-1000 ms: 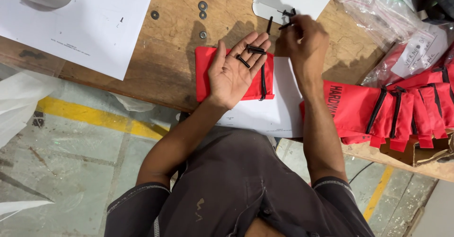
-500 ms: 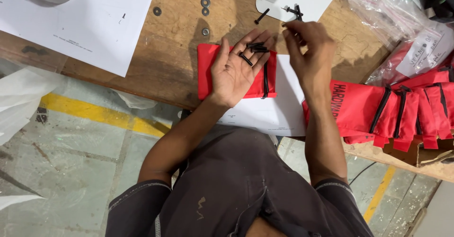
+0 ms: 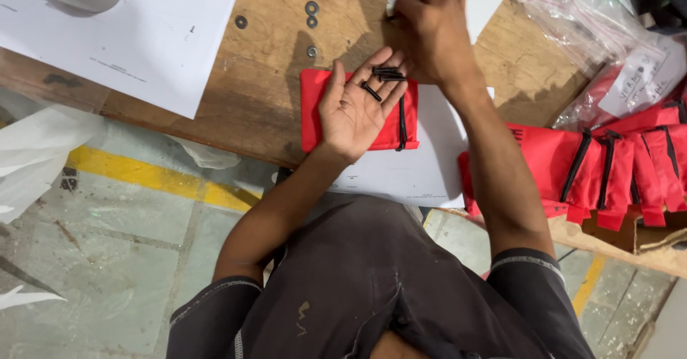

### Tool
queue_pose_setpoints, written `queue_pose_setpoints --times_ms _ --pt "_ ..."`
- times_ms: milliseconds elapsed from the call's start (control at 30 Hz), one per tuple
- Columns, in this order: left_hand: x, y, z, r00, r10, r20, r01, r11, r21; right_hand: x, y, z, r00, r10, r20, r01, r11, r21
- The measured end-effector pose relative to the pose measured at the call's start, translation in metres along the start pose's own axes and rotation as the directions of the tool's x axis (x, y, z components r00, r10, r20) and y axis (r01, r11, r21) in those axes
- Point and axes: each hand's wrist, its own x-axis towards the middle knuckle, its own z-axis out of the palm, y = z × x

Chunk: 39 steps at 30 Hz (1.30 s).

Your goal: Sort metal washers and plastic fasteners into small red hardware bags and close the zippers.

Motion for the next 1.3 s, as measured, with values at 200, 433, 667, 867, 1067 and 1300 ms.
queue_pose_setpoints --times_ms 200,433,667,867,1067,1300 --pt "0.000 -0.002 -0.008 1.000 -0.007 -0.015 0.006 0.999 -0.033 -0.012 -0.015 -0.031 0.992 0.047 0.116 -0.070 0.978 0.199" --pt "0.002 0.001 0.006 0.993 -0.017 -0.114 0.017 1.000 0.001 -0.030 -0.012 -0.034 0.987 0.139 0.077 -0.157 0.928 0.337" --pt "0.002 0.005 0.015 0.999 -0.041 -0.016 0.042 0.998 0.054 -0.077 0.069 -0.022 0.884 0.449 -0.127 -0.420 0.884 0.202" --pt "0.002 0.005 0.019 0.999 -0.042 -0.010 0.043 0.995 0.085 -0.070 0.042 -0.013 0.863 0.501 -0.071 -0.476 0.852 0.219" --pt "0.001 0.004 0.019 0.999 -0.033 -0.016 0.034 0.997 0.068 -0.063 0.041 -0.010 0.834 0.551 -0.041 -0.539 0.827 0.158" --pt "0.001 0.007 0.019 0.999 -0.035 -0.018 0.036 0.996 0.082 -0.071 0.033 -0.023 0.846 0.527 -0.083 -0.508 0.844 0.174"
